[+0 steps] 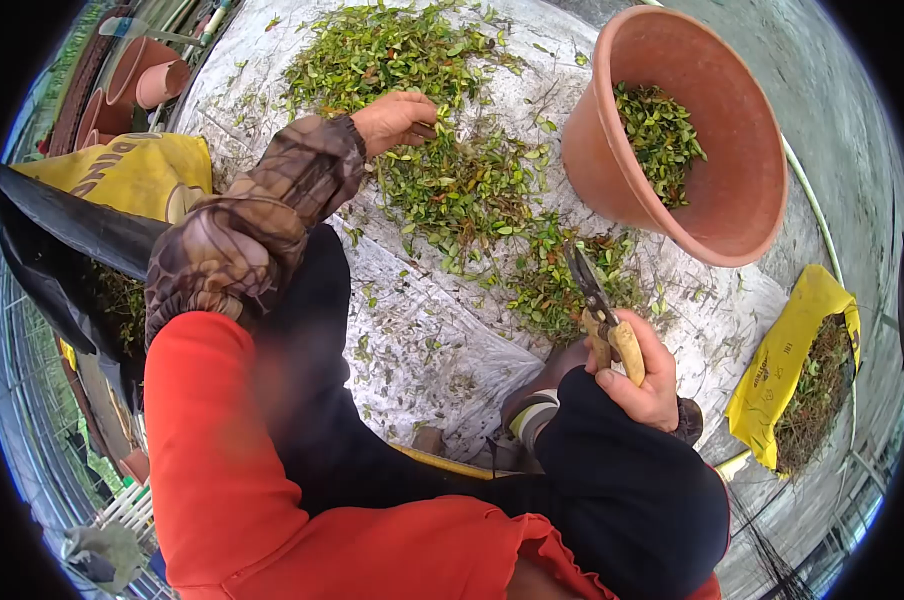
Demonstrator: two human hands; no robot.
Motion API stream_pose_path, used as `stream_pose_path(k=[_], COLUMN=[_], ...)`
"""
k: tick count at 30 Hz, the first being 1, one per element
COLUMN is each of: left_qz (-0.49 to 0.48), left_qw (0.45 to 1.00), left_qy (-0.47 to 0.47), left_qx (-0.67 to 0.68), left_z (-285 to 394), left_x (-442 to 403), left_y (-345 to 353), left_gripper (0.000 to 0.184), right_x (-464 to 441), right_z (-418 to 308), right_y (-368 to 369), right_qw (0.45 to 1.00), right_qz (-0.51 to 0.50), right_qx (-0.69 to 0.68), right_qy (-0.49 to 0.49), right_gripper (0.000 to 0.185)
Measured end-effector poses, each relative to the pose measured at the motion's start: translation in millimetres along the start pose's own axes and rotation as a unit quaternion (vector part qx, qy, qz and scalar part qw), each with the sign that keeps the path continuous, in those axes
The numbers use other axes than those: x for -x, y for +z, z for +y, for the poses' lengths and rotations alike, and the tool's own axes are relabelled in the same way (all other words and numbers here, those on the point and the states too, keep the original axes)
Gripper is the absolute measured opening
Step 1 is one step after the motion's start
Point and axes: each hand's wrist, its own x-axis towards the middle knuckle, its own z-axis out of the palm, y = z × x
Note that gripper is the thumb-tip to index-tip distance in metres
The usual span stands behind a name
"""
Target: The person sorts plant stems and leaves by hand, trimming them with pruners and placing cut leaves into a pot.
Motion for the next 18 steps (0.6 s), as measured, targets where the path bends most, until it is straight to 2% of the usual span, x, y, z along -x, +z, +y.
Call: stream_pose_path(k=[3,7,10,12,16,18], left_qz=[-0.038,-0.058,-0.066,-0.055,-0.102,-0.042], left_qw=[0.997,0.992,0.993,0.994,0.994,0.999], left_qy=[0.001,0.013,0.015,0.021,0.012,0.002], left_qx=[0.072,0.107,0.094,0.092,0.044,-0.014], left_z=[-8.2,-10.0,-12.2,-9.7,-8.1,-2.5], left_x=[1.2,6.0,-6.9,-9.6,-30.1,-37.2], left_y=[-6.8,-4.3,5.0,17.4,33.4,50.5], left_gripper=[0.016,0.016,0.017,0.014,0.009,0.014], right_x=[0.2,-1.1,-4.8,-11.5,-20.0,-22.1], right_z=[2.5,6.0,11.2,18.1,35.6,40.7], right_y=[0.0,-4.8,0.5,2.5,7.1,9.1], right_qw=[1.0,0.999,0.998,0.998,0.998,0.996], right_qz=[0.004,-0.025,-0.013,-0.015,-0.011,-0.007], right_qx=[0.01,0.035,0.006,0.026,0.023,-0.004], right_qy=[-0.002,0.03,0.065,0.053,0.063,0.09], right_gripper=[0.059,0.063,0.06,0.059,0.056,0.056])
